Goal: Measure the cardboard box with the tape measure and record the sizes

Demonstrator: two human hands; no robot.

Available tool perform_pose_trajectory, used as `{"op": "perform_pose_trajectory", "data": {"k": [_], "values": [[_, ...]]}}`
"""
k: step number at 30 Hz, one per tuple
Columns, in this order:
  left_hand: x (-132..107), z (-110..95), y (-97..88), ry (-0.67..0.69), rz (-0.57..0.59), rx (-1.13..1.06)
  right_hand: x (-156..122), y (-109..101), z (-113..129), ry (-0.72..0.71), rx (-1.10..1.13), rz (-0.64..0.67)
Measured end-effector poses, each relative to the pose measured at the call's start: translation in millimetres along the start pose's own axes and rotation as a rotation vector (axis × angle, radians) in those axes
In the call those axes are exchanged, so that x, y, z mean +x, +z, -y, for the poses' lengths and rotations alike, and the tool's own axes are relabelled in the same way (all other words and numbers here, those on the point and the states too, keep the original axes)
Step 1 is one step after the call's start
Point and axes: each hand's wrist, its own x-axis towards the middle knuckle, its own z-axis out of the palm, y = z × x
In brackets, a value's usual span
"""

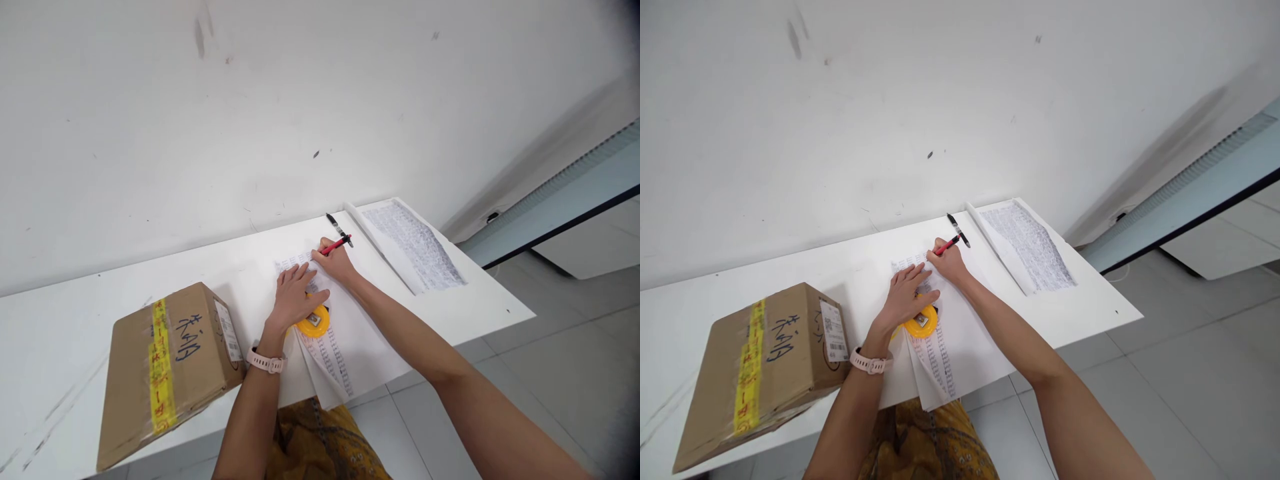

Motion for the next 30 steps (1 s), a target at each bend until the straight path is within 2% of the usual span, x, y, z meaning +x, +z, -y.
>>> {"op": "perform_pose_trajectory", "data": {"k": [14, 20, 30], "values": [[0.5, 0.4, 1.4, -0.003, -0.007, -0.015, 0.0, -0.5, 0.7, 0.018, 0.013, 0.005], [1.2, 2.0, 3.1, -0.005, -0.017, -0.001, -0.1, -1.6, 1.7, 0.034, 0.0, -0.036], [1.9, 2.3, 3.0, 0.005, -0.015, -0.003, -0.4, -1.3, 4.7, 0.037, 0.005, -0.01]]}}
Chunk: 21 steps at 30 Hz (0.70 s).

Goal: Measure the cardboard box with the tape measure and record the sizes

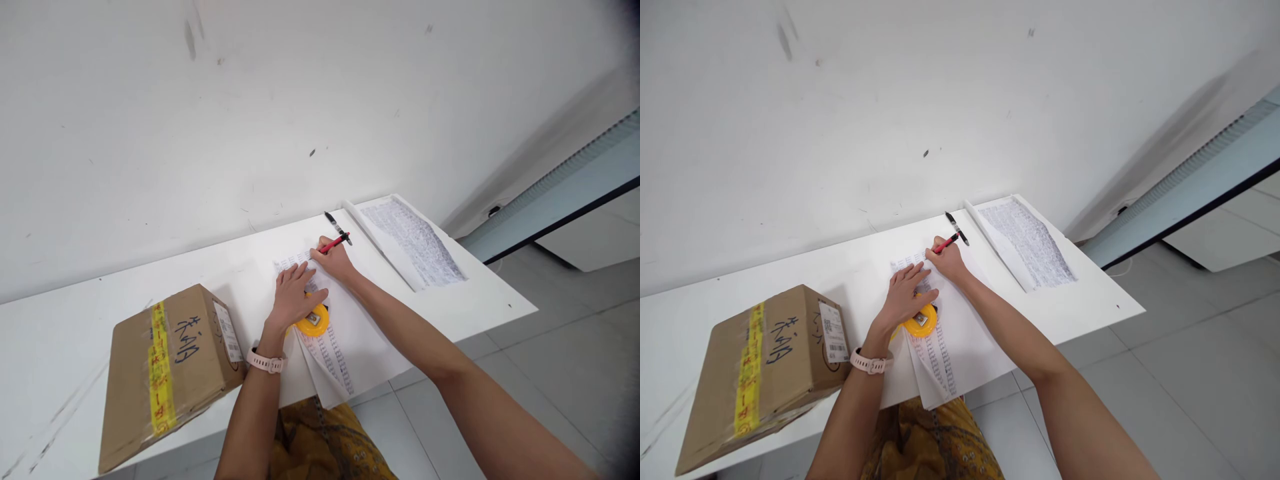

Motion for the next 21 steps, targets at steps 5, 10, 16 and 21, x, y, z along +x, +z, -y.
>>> {"op": "perform_pose_trajectory", "data": {"k": [5, 10, 16, 21], "values": [[-0.7, -0.5, -0.5, 0.0, -0.001, 0.005, 0.5, 0.7, -1.4, 0.006, -0.006, -0.007], [-1.1, -2.1, -1.5, -0.009, 0.005, -0.002, 1.2, 0.8, -4.6, -0.006, -0.007, -0.026], [-1.2, -1.7, -1.3, -0.002, 0.0, -0.005, 2.0, 1.2, -6.7, -0.014, -0.028, -0.02], [-0.9, -0.2, -0.1, 0.01, -0.011, -0.016, 1.9, 1.0, -6.1, -0.016, -0.028, -0.021]]}}
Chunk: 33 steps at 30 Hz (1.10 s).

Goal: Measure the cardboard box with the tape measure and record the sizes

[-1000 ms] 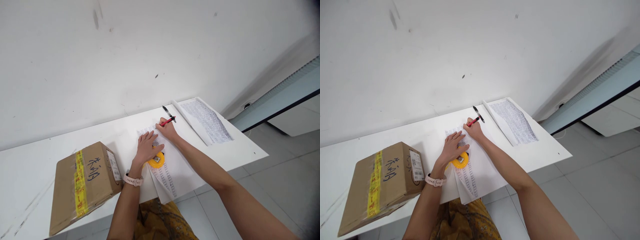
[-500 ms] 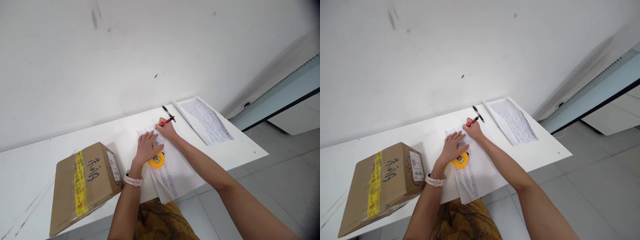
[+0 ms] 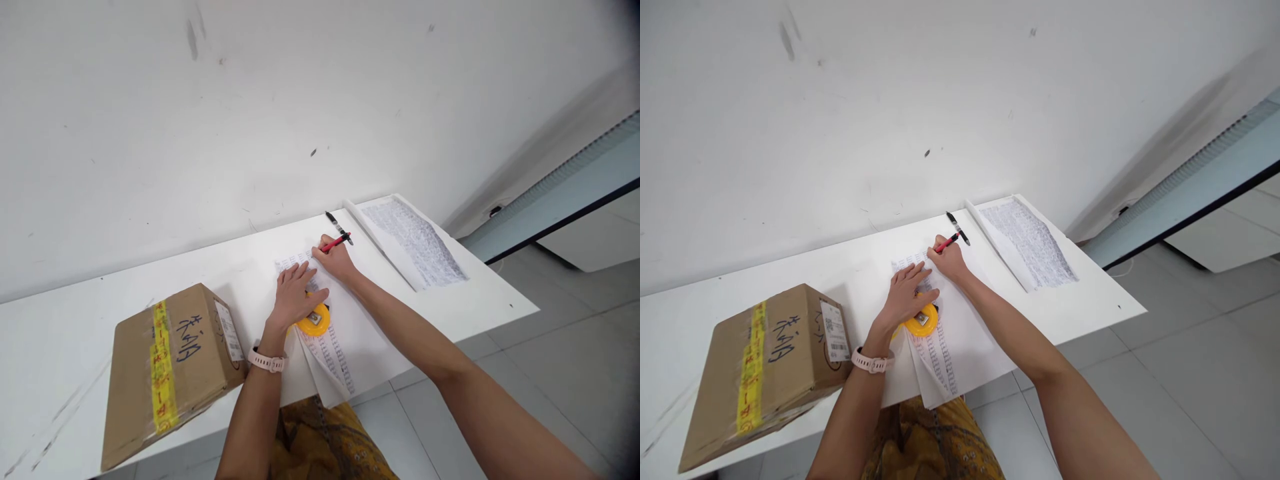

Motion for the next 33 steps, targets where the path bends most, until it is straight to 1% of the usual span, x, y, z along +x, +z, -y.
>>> {"op": "perform_pose_trajectory", "data": {"k": [8, 14, 21, 33], "values": [[0.1, 0.2, -0.1, 0.001, -0.002, -0.007, -0.3, -0.6, 1.7, 0.016, -0.017, -0.016], [-0.4, -2.6, -1.8, -0.004, 0.005, -0.013, -1.0, -1.2, 3.0, 0.017, -0.005, 0.005], [-0.5, -2.5, -1.9, -0.01, 0.007, -0.016, 0.2, -0.9, 2.0, 0.021, -0.029, -0.022], [-0.9, -2.8, -2.7, -0.006, 0.012, -0.003, -0.4, 0.7, 1.2, 0.015, -0.047, -0.032]]}}
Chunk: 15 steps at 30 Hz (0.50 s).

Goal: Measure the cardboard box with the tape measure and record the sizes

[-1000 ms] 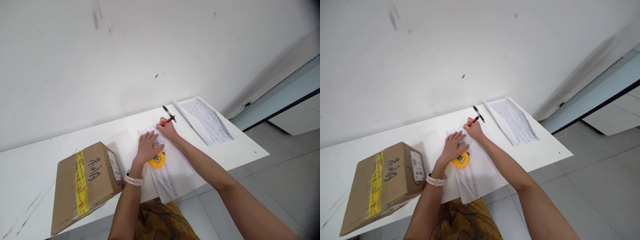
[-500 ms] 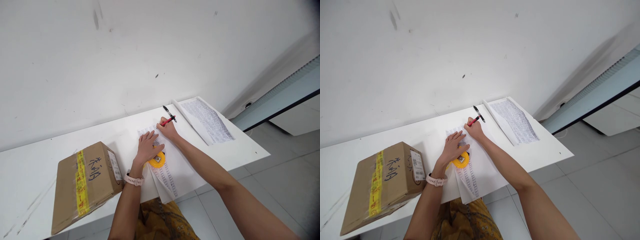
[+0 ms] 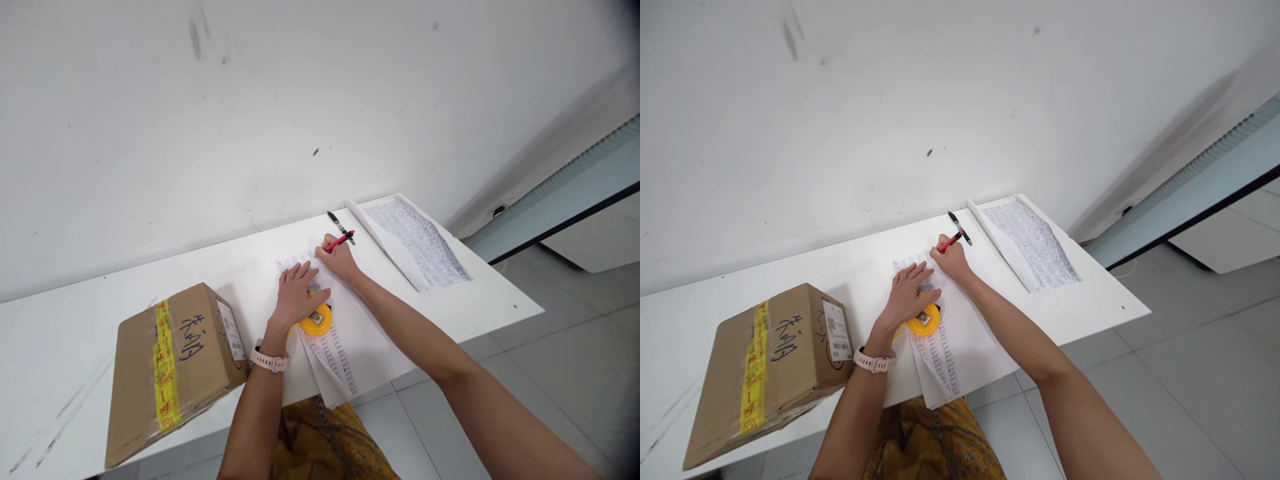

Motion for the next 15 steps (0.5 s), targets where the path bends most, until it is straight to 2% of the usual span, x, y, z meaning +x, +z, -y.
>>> {"op": "perform_pose_trajectory", "data": {"k": [4, 7, 12, 15], "values": [[-1, 0, -0.2, -0.003, -0.003, 0.006, 1, -1, 0, -0.032, -0.021, -0.037], [0, 1, 0.9, 0.0, -0.001, 0.005, 2, -12, -2, -0.082, -0.055, -0.081], [1, -1, -0.7, -0.004, -0.005, -0.031, 4, -35, -15, -0.33, -0.292, 0.09], [-8, -10, -8.2, -0.038, -0.057, -0.082, 5, -36, -24, -0.388, -0.387, 0.152]]}}
